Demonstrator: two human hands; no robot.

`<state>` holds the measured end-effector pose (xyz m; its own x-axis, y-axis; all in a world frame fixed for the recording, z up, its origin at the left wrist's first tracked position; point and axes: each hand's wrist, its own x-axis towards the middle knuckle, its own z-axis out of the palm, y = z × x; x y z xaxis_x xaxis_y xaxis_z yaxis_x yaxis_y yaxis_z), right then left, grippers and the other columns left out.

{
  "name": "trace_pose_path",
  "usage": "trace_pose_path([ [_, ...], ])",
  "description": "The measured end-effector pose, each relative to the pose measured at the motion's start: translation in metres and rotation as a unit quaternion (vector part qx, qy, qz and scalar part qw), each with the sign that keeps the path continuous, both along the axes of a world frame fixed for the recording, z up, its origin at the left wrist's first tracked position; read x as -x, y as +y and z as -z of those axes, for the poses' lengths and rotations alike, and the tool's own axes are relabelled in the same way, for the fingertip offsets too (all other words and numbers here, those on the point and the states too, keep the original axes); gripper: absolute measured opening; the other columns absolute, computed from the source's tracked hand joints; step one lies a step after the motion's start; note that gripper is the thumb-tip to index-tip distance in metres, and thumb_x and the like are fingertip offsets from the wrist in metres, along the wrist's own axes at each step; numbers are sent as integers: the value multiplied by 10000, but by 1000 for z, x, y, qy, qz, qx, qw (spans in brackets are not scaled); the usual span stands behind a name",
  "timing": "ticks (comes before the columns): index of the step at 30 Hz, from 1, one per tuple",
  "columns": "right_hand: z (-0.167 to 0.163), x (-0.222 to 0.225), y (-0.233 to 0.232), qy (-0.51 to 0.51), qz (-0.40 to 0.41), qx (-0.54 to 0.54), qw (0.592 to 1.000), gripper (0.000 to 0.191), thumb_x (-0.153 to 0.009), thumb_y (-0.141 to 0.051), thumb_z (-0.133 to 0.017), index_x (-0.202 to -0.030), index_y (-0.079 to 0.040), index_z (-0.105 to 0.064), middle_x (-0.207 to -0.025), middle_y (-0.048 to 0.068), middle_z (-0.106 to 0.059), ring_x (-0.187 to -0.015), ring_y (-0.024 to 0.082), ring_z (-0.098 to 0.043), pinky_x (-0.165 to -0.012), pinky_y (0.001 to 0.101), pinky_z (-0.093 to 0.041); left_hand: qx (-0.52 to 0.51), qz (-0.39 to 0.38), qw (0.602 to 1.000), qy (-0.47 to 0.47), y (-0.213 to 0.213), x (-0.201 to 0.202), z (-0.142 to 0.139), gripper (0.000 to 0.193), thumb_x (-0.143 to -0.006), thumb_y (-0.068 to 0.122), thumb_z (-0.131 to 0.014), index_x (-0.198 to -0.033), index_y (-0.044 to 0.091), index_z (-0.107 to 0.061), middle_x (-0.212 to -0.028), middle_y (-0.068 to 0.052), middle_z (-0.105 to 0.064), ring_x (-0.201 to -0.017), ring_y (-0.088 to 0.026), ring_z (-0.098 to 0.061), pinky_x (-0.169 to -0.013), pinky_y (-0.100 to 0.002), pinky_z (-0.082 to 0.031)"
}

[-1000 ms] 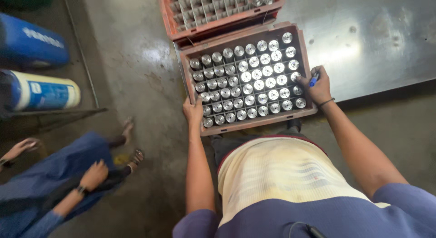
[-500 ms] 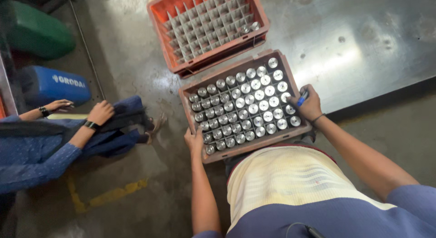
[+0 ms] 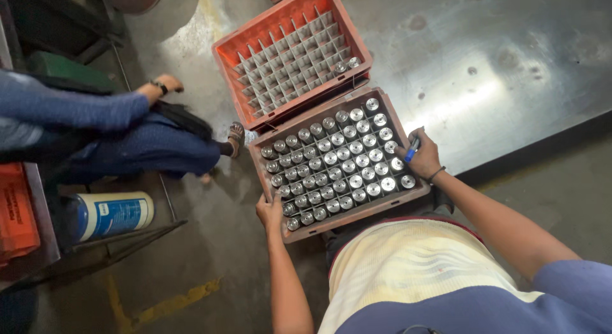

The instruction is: The person holds a crate of small cylindrical metal parts and uses a blue marker to mark each part, picking one part at a time from the crate, marking it, and placing it back or aside. The person continues marking parts one by one throughout the episode.

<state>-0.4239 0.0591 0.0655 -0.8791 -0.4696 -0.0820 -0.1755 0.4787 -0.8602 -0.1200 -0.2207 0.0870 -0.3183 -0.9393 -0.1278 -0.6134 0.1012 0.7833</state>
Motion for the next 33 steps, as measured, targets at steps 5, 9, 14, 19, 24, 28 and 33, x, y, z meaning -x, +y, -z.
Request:
trace_pose_path([
  [5, 1, -2, -1, -1, 9, 26, 1000, 427, -736, -232, -867, -1000, -47, -587, -780, 66, -587, -716, 173, -560, -660, 358, -499, -20, 5, 1000, 21, 2, 0, -4, 357, -859, 253, -758, -1096, -8, -703, -946, -162, -765, -862, -296, -728, -796, -415, -540],
  [9, 4, -2, -4, 34, -2, 26, 999, 388, -757, -208, -822, -1021, -45, -588, -776, 98, -605, -713, 200, -590, -687, 365, -511, -29, 7, 999, 32, 3, -1, -3, 367, -890, 264, -733, -1138, 1, -668, -1015, -178, -756, -940, -317, -725, -849, -418, -531],
  [14, 0, -5, 4, 46, -26, 23, 998, 391, -771, -220, -802, -1038, -37, -582, -777, 125, -623, -705, 228, -620, -686, 374, -511, -16, 7, 1000, -4, 12, -5, -6, 379, -903, 248, -710, -1159, -17, -621, -1050, -223, -738, -1015, -392, -712, -890, -452, -520],
  [19, -2, -7, 8, 38, -34, 23, 998, 397, -756, -221, -814, -1030, -35, -597, -775, 128, -614, -704, 238, -605, -670, 384, -510, -9, -5, 1000, -8, 18, -7, -5, 417, -894, 227, -722, -1194, -33, -592, -1097, -266, -708, -1070, -443, -679, -903, -475, -510],
  [24, -3, -4, 9, 59, -38, 13, 997, 413, -754, -225, -821, -1045, -33, -600, -784, 139, -621, -707, 256, -621, -683, 394, -512, -7, -3, 1000, 19, 22, -9, -4, 443, -885, 234, -725, -1208, -35, -583, -1090, -255, -717, -1056, -413, -703, -899, -460, -523],
  [28, -1, -5, 13, 66, -35, 14, 997, 402, -764, -225, -813, -1044, -34, -598, -791, 149, -639, -717, 270, -647, -696, 399, -521, -64, -32, 997, 32, 23, -9, -3, 462, -860, 256, -723, -1192, -51, -627, -1073, -232, -747, -1007, -353, -727, -884, -438, -532],
  [33, 5, -3, 11, 47, -27, 5, 999, 394, -770, -228, -798, -1045, -35, -593, -769, 153, -641, -687, 279, -652, -674, 405, -522, -81, -51, 995, 19, 16, -8, 4, 634, -857, 326, -755, -1288, -99, -568, -1134, -245, -716, -1044, -318, -704, -903, -417, -520],
])
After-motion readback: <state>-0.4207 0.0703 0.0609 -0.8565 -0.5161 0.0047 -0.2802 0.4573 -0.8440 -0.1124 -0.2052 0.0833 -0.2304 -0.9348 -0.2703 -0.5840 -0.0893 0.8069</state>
